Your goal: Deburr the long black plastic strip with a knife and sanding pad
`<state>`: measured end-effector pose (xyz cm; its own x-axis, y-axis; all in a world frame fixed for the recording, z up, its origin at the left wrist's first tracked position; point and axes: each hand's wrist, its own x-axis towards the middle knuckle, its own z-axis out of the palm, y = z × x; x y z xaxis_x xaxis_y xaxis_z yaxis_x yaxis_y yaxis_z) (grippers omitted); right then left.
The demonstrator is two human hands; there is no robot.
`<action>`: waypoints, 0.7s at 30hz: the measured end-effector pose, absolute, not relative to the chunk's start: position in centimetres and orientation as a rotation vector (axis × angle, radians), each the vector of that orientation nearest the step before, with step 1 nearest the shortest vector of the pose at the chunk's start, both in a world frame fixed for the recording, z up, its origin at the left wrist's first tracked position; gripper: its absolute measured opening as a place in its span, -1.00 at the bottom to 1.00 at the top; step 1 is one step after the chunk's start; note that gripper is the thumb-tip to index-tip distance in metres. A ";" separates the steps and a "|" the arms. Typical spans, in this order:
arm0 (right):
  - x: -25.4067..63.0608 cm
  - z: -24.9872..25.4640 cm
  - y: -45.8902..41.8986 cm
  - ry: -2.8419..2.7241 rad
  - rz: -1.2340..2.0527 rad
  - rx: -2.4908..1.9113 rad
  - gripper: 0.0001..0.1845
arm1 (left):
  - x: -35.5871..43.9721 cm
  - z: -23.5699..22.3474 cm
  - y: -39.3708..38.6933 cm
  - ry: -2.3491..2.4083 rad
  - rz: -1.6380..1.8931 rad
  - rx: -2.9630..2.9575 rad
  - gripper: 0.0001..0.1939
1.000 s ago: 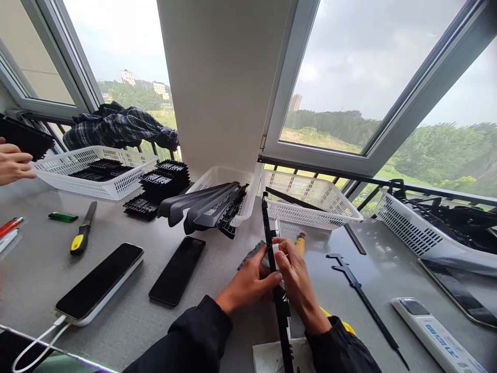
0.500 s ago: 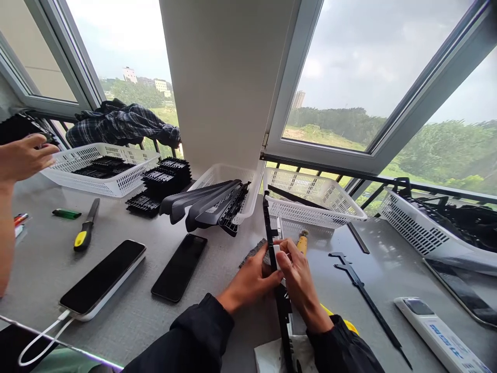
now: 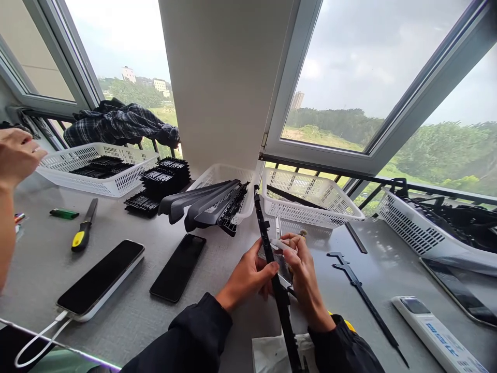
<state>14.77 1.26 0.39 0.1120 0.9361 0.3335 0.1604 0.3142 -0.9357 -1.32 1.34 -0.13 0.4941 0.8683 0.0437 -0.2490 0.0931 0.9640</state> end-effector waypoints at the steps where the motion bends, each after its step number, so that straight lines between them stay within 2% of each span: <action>1: 14.6 0.5 1.2 -1.398 0.809 -1.100 -0.57 | -1.3 -0.2 1.4 0.681 0.932 1.210 -0.09; 8: 14.3 0.0 1.6 -1.510 0.828 -1.112 -0.55 | -1.3 0.0 1.0 0.743 0.937 1.289 -0.23; 13: 14.5 0.0 1.5 -1.512 0.828 -1.102 -0.54 | -1.2 0.2 0.7 0.732 0.957 1.277 -0.13; 21: 14.3 0.3 1.5 -1.510 0.772 -1.140 -0.46 | -1.1 0.3 0.6 0.770 0.959 1.253 -0.15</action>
<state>14.32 1.50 0.30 -0.0029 0.9364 0.3510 0.2636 0.3393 -0.9030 -1.14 0.58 0.31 0.4190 0.9075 0.0304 -0.1659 0.0436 0.9852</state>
